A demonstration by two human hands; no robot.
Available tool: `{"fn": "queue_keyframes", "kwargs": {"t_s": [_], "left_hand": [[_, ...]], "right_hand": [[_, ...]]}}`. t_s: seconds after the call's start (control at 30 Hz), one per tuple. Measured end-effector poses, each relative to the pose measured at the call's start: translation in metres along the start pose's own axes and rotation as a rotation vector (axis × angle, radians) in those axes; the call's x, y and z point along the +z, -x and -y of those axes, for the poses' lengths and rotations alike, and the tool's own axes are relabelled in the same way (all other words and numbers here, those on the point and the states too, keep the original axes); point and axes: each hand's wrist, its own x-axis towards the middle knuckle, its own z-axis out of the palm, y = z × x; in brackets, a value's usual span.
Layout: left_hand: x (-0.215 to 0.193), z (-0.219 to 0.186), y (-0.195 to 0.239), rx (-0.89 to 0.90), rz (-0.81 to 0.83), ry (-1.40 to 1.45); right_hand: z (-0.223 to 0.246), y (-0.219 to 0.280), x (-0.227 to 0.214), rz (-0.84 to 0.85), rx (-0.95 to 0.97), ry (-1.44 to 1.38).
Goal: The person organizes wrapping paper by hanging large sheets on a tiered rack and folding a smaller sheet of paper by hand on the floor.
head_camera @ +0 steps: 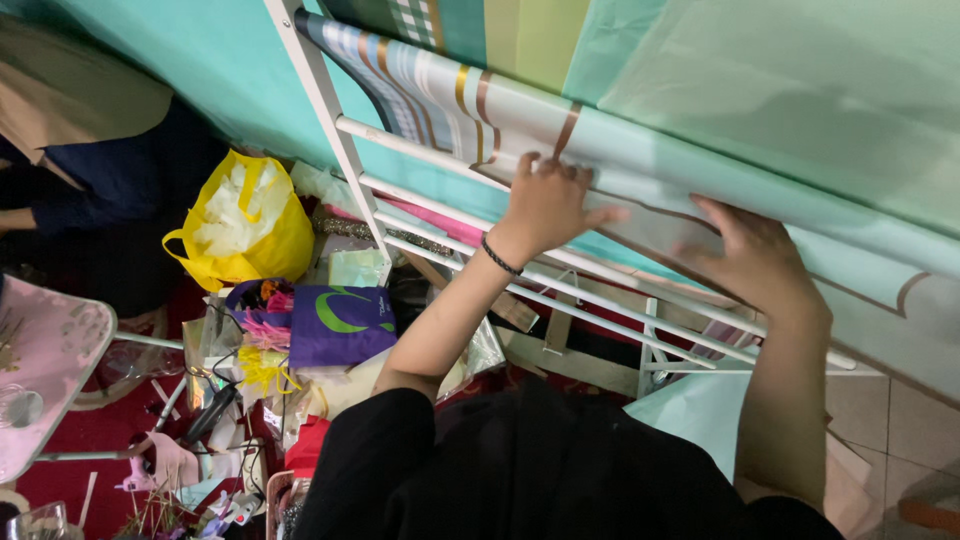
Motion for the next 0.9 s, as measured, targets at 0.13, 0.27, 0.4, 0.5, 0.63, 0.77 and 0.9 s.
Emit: {"fn": "queue_keyframes", "kwargs": {"t_s": [0.13,0.27,0.4,0.5,0.63,0.77,0.9], "left_hand": [[0.014,0.01,0.008,0.218,0.253,0.105],[0.003,0.028,0.013,0.325,0.074,0.139],[-0.032,0.05,0.018,0.335,-0.122,0.286],[-0.058,0.059,0.021,0.365,-0.336,0.195],[-0.092,0.05,0.019,0.379,-0.547,0.082],[-0.088,0.054,0.013,0.401,-0.622,0.031],[-0.09,0.051,0.016,0.398,-0.706,0.031]], "right_hand": [[-0.023,-0.007,0.023,0.019,-0.297,0.227],[-0.034,0.004,0.033,0.046,-0.383,0.246],[-0.053,0.02,0.026,-0.294,-0.21,0.383],[-0.095,0.015,0.038,-0.806,-0.436,0.637],[-0.121,0.011,0.043,-1.042,-0.469,0.669],[-0.125,0.004,0.046,-0.969,-0.415,0.618],[-0.119,-0.006,0.043,-1.124,-0.521,0.628]]}}
